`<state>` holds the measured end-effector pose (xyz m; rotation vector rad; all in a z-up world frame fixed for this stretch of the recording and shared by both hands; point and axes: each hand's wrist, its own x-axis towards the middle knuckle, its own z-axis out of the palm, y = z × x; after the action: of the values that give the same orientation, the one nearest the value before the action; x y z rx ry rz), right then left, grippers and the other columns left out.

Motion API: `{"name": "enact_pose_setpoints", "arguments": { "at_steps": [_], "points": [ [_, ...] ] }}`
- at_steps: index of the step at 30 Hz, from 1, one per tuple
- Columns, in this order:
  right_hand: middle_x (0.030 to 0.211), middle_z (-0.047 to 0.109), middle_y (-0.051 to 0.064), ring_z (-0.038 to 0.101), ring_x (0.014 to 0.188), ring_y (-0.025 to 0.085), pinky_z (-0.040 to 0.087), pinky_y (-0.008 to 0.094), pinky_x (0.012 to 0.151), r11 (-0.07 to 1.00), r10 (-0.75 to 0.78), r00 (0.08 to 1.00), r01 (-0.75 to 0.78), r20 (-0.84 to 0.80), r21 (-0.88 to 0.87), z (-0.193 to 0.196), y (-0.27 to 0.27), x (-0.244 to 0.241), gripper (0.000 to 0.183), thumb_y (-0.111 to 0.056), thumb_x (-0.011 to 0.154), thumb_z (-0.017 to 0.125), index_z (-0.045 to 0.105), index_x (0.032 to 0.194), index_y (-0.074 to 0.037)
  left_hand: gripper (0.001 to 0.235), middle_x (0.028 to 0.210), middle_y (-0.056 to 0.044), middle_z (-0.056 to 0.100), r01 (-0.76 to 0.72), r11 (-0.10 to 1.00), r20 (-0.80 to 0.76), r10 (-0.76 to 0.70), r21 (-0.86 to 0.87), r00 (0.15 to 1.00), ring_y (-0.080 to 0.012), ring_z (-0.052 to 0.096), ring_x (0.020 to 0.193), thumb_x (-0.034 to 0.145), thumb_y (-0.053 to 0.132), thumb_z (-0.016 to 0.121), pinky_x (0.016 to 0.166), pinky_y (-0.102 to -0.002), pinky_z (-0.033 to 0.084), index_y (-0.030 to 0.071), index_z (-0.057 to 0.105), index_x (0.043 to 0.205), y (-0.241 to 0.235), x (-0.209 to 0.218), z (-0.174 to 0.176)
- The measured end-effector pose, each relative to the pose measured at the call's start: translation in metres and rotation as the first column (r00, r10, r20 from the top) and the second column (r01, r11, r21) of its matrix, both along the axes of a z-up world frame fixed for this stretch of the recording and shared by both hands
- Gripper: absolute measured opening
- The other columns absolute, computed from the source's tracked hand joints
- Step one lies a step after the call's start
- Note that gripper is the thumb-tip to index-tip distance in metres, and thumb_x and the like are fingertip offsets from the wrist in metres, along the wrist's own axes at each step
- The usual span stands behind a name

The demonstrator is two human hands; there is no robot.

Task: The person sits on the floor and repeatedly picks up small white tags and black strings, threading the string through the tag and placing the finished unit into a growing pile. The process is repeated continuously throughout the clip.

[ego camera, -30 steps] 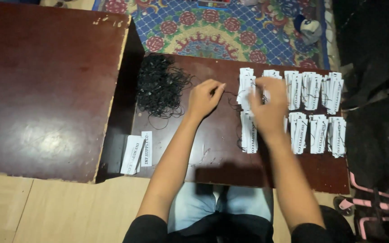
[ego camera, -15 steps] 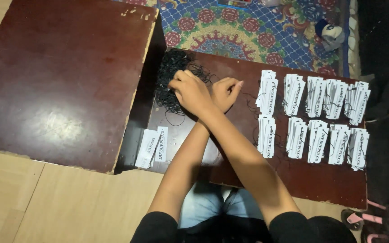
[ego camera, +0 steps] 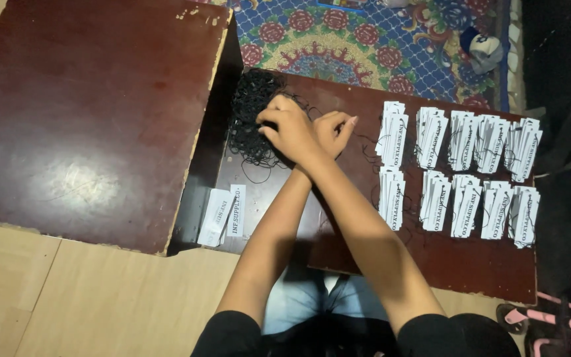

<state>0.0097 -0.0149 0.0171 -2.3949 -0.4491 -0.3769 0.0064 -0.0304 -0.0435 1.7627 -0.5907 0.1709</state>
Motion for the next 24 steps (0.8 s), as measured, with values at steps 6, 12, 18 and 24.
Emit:
{"name": "enact_pose_setpoints", "arguments": {
  "at_steps": [6, 12, 18, 24],
  "points": [
    [0.087, 0.071, 0.003, 0.069, 0.089, 0.025, 0.055, 0.035, 0.083, 0.968, -0.039, 0.997, 0.023, 0.061, 0.251, 0.017, -0.023, -0.018, 0.019, -0.006, 0.09, 0.073, 0.079, 0.104, -0.019, 0.02, 0.075, -0.009, 0.07, 0.056, 0.991, 0.033, -0.061, 0.123, 0.998, -0.0222, 0.069, 0.075, 0.1, 0.022, 0.061, 0.071, -0.033, 0.057, 0.01, 0.075, 0.091, -0.005, 0.0, -0.002],
    [0.093, 0.067, 0.004, 0.064, 0.094, 0.026, 0.049, 0.038, 0.089, 0.932, -0.344, 0.887, 0.283, 0.308, 0.228, 0.027, -0.052, -0.029, 0.031, 0.0, 0.09, 0.07, 0.072, 0.118, -0.014, 0.023, 0.109, -0.021, 0.067, 0.101, 0.984, -0.089, -0.089, 0.144, 0.992, -0.0388, 0.063, 0.103, 0.097, 0.014, 0.061, 0.092, -0.05, 0.05, 0.001, 0.067, 0.115, 0.019, -0.016, 0.041],
    [0.094, 0.064, 0.003, 0.067, 0.089, 0.024, 0.055, 0.034, 0.078, 0.779, -0.618, 0.669, 0.454, 0.412, 0.432, 0.021, -0.071, -0.053, 0.014, 0.003, 0.093, 0.067, 0.072, 0.1, -0.008, 0.04, 0.142, -0.013, 0.063, 0.193, 0.98, -0.118, -0.187, 0.043, 0.975, -0.0377, 0.056, 0.134, 0.093, 0.012, 0.07, 0.113, -0.051, 0.044, 0.008, 0.067, 0.133, 0.023, -0.008, 0.031],
    [0.096, 0.066, 0.007, 0.067, 0.092, 0.027, 0.053, 0.036, 0.081, 0.679, -0.688, 0.647, 0.413, 0.329, 0.607, -0.018, -0.078, -0.058, 0.013, 0.002, 0.096, 0.066, 0.071, 0.102, -0.008, 0.05, 0.114, -0.011, 0.074, 0.252, 0.908, -0.054, -0.286, -0.335, 0.957, -0.0195, 0.068, 0.09, 0.086, 0.005, 0.052, 0.089, -0.035, 0.055, 0.009, 0.071, 0.132, 0.014, 0.008, 0.006]
  ]
}}
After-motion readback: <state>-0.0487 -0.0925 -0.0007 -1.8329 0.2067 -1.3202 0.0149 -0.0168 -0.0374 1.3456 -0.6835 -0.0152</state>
